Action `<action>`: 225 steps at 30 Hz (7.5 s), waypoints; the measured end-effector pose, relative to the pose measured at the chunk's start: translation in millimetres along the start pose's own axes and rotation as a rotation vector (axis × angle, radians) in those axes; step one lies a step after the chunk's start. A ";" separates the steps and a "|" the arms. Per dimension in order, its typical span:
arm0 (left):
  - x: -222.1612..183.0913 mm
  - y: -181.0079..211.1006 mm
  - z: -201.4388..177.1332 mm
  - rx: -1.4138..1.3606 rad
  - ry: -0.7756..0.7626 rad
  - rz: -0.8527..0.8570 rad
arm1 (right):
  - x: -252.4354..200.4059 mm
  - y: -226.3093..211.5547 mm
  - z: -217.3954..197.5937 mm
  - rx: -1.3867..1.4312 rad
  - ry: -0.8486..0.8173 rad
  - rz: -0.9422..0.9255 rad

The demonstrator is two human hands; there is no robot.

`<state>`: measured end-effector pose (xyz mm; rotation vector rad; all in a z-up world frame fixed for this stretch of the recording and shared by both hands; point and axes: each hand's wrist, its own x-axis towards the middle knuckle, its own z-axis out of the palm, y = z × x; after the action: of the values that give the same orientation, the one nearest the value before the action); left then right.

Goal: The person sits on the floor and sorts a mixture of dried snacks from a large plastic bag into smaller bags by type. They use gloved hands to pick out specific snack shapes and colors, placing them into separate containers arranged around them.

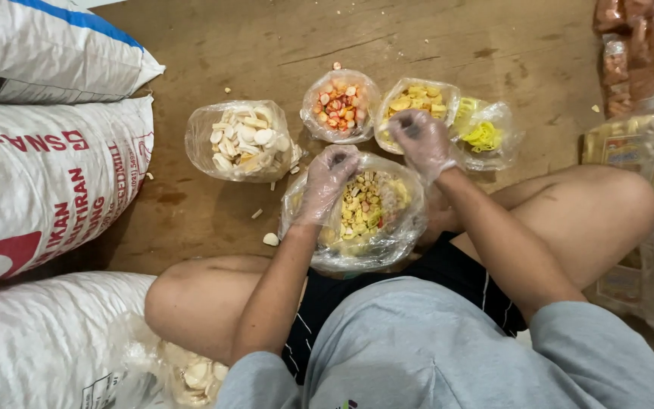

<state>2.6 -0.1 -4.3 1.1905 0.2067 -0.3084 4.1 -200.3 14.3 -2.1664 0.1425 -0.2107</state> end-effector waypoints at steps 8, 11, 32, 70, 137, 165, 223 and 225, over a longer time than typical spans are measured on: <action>2.3 10.8 -2.0 0.061 0.025 0.036 | 15.5 21.9 1.9 -0.334 -0.006 0.175; -7.5 19.8 4.1 0.052 0.029 0.032 | 3.0 -36.6 -8.5 -0.137 -0.138 0.050; -10.7 25.9 5.2 0.425 -0.138 0.038 | -30.2 3.1 32.5 0.037 -0.470 -0.006; -2.3 -88.6 -57.4 2.054 -0.796 -0.275 | -65.5 -159.8 -152.9 0.616 -0.696 -1.183; 4.4 -148.8 -88.1 1.942 -0.666 -0.073 | -107.0 199.3 151.1 -0.887 -0.828 -0.394; -24.7 70.6 -46.2 0.693 -0.626 -0.239 | -14.4 32.7 29.8 0.551 -0.831 0.462; -15.0 -71.1 -56.4 1.937 -0.580 -0.295 | -144.9 205.7 175.4 -1.175 0.018 -0.687; -17.7 -53.6 -50.7 1.769 -0.529 -0.394 | -152.7 217.6 178.3 -0.601 -0.051 -0.558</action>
<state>-32.2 31.3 -63.9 2.7206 -0.4350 -1.2838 -113.9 -152.6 -279.4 -2.7675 -0.4962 -0.4760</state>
